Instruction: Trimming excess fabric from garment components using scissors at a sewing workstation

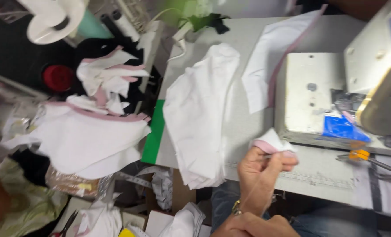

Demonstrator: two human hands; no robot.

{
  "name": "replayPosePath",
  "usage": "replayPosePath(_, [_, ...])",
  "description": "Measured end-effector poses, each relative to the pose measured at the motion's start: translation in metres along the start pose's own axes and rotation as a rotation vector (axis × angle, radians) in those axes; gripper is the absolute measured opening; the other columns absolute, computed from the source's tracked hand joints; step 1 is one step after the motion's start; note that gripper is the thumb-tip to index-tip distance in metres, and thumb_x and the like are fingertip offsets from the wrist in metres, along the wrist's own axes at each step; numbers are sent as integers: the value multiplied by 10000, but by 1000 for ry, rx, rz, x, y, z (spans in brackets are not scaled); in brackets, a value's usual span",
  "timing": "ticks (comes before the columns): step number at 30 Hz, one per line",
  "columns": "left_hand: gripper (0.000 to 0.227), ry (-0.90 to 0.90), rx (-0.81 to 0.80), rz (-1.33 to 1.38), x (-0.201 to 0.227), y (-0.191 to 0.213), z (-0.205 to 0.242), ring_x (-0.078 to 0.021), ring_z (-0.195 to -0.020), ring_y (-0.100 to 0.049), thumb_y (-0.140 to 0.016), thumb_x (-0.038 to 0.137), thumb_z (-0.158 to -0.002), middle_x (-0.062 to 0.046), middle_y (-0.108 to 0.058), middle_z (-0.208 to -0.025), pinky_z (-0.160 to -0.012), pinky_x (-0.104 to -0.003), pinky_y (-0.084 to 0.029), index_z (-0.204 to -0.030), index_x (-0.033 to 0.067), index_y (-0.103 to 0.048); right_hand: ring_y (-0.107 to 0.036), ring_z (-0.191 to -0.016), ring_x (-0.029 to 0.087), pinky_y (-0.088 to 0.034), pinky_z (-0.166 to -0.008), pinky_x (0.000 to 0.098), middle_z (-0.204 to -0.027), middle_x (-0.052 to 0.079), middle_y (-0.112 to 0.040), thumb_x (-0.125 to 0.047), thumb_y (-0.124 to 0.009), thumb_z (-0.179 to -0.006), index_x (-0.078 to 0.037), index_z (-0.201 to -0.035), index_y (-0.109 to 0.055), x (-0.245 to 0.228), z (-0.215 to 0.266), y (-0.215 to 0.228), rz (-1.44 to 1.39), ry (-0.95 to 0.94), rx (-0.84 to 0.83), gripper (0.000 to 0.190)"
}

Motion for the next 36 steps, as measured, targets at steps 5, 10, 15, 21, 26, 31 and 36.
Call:
replayPosePath(5, [115, 19, 31, 14, -1, -3, 1, -246, -778, -783, -757, 17, -876, -188, -791, -865, -786, -356, -684, -938, -24, -668, -791, -906, -31, -549, -737, 166, -1062, -210, -807, -343, -607, -971, -282, -1155, -712, -46, -1, 18, -515, 545, -257, 220])
replayPosePath(10, [127, -55, 22, 7, 1, -6, -8, -296, -762, -797, -716, 69, -927, -266, -791, -887, -727, -378, -703, -928, -56, -698, -713, -1039, 12, -549, -896, 171, -1095, -81, -760, -253, -593, -988, -200, -1149, -729, -15, -3, 32, -695, 480, -318, 218])
replayPosePath(15, [276, 70, 40, 111, -6, -2, -6, -395, -805, -794, -575, 179, -1029, -377, -750, -857, -687, -353, -685, -901, -64, -596, -630, -836, 82, -534, -783, 224, -921, -47, -722, -268, -520, -1003, -204, -1061, -729, 49, -6, 72, -662, 315, 63, 226])
replayPosePath(21, [380, 71, 23, 89, 10, -9, 5, -461, -869, -794, -608, 260, -984, -316, -762, -858, -741, -431, -688, -946, -105, -707, -499, -542, 160, -460, -513, 304, -707, 51, -647, -206, -468, -1059, -61, -917, -674, 66, -11, 128, -805, 222, 266, 289])
replayPosePath(26, [325, 3, -23, 83, 11, -18, 7, -413, -873, -794, -627, 204, -981, -283, -775, -881, -806, -440, -686, -911, -93, -739, -486, -520, 103, -457, -506, 255, -658, -28, -639, -194, -598, -984, -128, -996, -747, 51, -10, 149, -672, 310, 398, 163])
replayPosePath(31, [291, -75, -37, -21, 10, -20, 9, -226, -769, -763, -644, 191, -985, -141, -778, -802, -775, -347, -643, -858, -44, -762, -591, -577, 80, -518, -581, 235, -696, -58, -709, -231, -613, -965, -169, -1073, -769, 53, -14, 153, -604, 286, 410, 200])
replayPosePath(36, [286, -137, -33, -190, 12, -19, 10, -120, -681, -647, -669, 197, -976, -35, -713, -693, -662, -272, -553, -806, -11, -769, -607, -612, 80, -516, -603, 241, -685, -49, -699, -264, -614, -973, -156, -987, -775, 57, -15, 156, -619, 259, 400, 194])
Point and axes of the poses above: each hand's wrist, its own z-axis away from the middle knuckle, its own y-axis out of the back of the hand, x = y × z, the point moved 10 cm from there along -z, towards the middle knuckle
